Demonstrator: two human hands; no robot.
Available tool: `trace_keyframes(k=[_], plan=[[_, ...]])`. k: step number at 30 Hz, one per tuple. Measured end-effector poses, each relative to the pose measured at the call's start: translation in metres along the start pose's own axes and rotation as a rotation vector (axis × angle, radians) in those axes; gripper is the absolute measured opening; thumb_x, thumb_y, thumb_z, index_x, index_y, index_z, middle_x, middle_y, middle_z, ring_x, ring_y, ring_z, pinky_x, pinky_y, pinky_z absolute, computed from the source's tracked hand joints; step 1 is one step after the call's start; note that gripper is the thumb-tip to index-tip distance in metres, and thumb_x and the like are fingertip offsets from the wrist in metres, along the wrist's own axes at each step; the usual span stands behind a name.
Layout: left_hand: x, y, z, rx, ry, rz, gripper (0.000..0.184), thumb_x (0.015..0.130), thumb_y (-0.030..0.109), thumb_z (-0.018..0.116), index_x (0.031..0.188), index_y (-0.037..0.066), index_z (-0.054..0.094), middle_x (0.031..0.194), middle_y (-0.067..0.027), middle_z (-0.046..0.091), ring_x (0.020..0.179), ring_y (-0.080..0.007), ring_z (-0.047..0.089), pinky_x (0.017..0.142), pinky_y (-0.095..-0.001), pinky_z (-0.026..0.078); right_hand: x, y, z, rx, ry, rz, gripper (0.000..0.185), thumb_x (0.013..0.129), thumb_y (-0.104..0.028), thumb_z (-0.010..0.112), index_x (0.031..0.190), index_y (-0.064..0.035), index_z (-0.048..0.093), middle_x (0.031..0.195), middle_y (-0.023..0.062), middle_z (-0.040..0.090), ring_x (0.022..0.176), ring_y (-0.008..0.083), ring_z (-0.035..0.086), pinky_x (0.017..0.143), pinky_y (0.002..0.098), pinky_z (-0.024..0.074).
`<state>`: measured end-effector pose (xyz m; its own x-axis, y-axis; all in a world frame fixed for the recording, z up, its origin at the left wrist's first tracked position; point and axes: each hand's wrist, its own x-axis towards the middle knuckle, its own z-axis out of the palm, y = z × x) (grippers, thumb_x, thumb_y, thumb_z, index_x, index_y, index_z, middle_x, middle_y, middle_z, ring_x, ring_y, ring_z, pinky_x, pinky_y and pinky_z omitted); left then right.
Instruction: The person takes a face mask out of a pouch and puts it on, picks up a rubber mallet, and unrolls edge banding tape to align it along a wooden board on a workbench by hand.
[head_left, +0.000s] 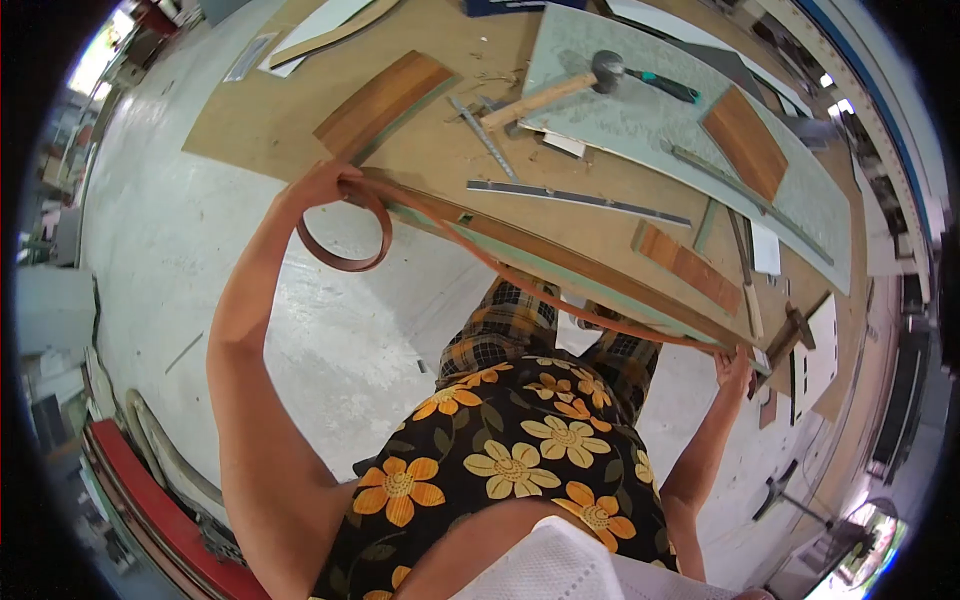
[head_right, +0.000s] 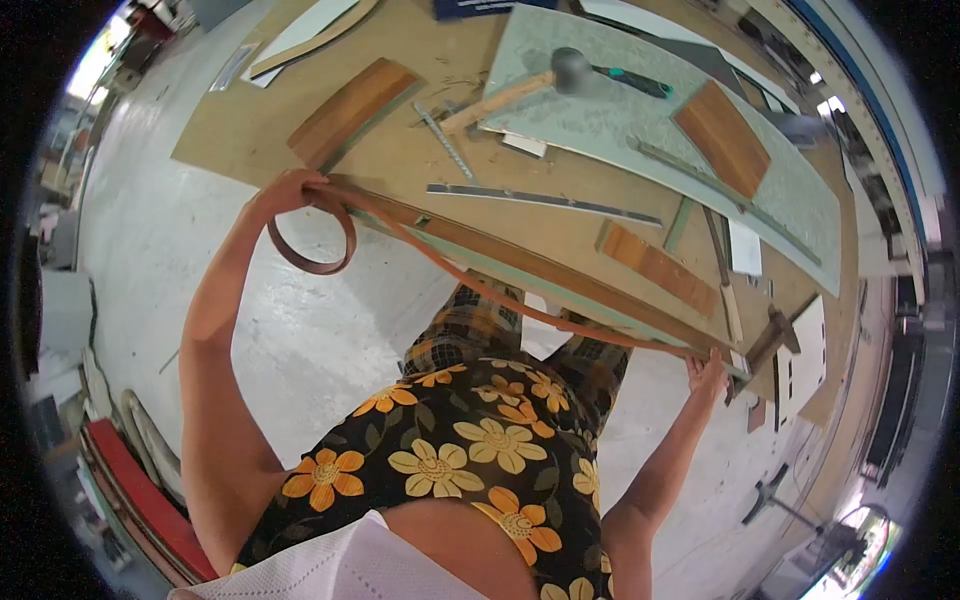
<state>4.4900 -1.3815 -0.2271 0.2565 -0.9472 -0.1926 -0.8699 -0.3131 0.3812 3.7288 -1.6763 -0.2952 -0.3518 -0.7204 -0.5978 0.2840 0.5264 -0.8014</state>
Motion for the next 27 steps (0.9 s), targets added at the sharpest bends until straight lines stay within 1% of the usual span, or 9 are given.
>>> trace_keyframes(k=[5,8,9,11,16,19,22,25,27], plan=[[-0.022,0.063,0.018,0.055,0.278,0.113,0.043,0.065,-0.001,0.069,0.107,0.005,0.061,0.099,-0.0128,0.063,0.094,-0.0293,0.06,0.079,-0.0361,0.049,0.009,0.002,-0.003,-0.058,-0.027,0.002,0.053,0.087,-0.02,0.055,0.129,-0.0007,0.029,0.124,0.0227,0.037,0.115,0.0364,0.042,0.093,0.0491,0.0417],[-0.021,0.062,0.03,0.1,0.344,0.046,0.037,0.066,-0.004,0.065,0.102,0.004,0.062,0.1,-0.0121,0.062,0.095,-0.032,0.058,0.079,-0.0374,0.048,-0.002,0.001,0.0,-0.052,-0.06,-0.01,0.049,0.086,-0.021,0.057,0.124,-0.0012,0.034,0.121,0.0209,0.04,0.11,0.0354,0.045,0.09,0.049,0.0445],[-0.019,0.056,0.031,0.101,0.331,0.063,0.036,0.067,-0.004,0.063,0.102,0.005,0.063,0.1,-0.0123,0.062,0.095,-0.032,0.058,0.079,-0.0379,0.048,-0.001,0.0,0.0,-0.01,-0.046,0.016,0.049,0.084,-0.022,0.059,0.124,-0.0023,0.036,0.121,0.02,0.04,0.112,0.0356,0.045,0.09,0.049,0.0455],[-0.016,0.054,0.029,0.1,0.291,0.049,0.034,0.069,-0.004,0.062,0.101,0.007,0.063,0.101,-0.0129,0.062,0.095,-0.0323,0.058,0.078,-0.0387,0.048,-0.007,-0.001,0.006,-0.098,-0.038,-0.042,0.043,0.087,-0.023,0.054,0.118,0.0006,0.036,0.117,0.0224,0.041,0.107,0.0347,0.048,0.085,0.0488,0.0485],[-0.006,0.048,0.017,0.163,0.139,-0.008,0.032,0.071,-0.002,0.061,0.1,0.009,0.064,0.099,-0.0144,0.062,0.093,-0.0341,0.058,0.076,-0.0413,0.048,-0.023,-0.008,0.02,-0.127,-0.137,-0.13,0.042,0.088,-0.026,0.051,0.119,-0.0021,0.034,0.114,0.0241,0.044,0.097,0.0385,0.056,0.076,0.0468,0.0534],[-0.002,0.047,0.015,0.198,0.083,0.007,0.031,0.071,-0.002,0.06,0.1,0.008,0.064,0.097,-0.0151,0.062,0.091,-0.0349,0.059,0.075,-0.0418,0.047,-0.034,-0.011,0.032,-0.145,-0.084,-0.161,0.042,0.089,-0.026,0.05,0.119,-0.0012,0.034,0.11,0.0237,0.047,0.091,0.04,0.058,0.073,0.0482,0.0542],[0.0,0.067,0.007,0.16,0.01,-0.101,0.031,0.071,-0.004,0.058,0.099,0.008,0.064,0.094,-0.0161,0.063,0.089,-0.0357,0.06,0.074,-0.0419,0.047,-0.017,-0.009,0.028,-0.189,-0.12,-0.117,0.046,0.088,-0.032,0.053,0.121,-0.0072,0.031,0.11,0.0197,0.048,0.09,0.035,0.059,0.074,0.0448,0.0545],[-0.001,0.048,0.017,0.13,0.136,0.078,0.031,0.071,-0.006,0.057,0.099,0.007,0.063,0.092,-0.0174,0.063,0.087,-0.0363,0.06,0.072,-0.042,0.048,-0.017,-0.008,0.031,-0.165,-0.118,-0.123,0.043,0.089,-0.032,0.051,0.119,-0.0074,0.032,0.105,0.0192,0.05,0.088,0.0345,0.06,0.072,0.0447,0.055],[-0.003,0.064,0.012,0.132,0.107,0.006,0.033,0.071,-0.007,0.057,0.1,0.006,0.063,0.092,-0.0182,0.063,0.088,-0.0361,0.06,0.072,-0.0419,0.048,-0.026,-0.012,0.037,-0.148,-0.09,-0.129,0.044,0.09,-0.03,0.05,0.118,-0.0009,0.034,0.107,0.0237,0.048,0.088,0.0401,0.059,0.068,0.0466,0.0559]])
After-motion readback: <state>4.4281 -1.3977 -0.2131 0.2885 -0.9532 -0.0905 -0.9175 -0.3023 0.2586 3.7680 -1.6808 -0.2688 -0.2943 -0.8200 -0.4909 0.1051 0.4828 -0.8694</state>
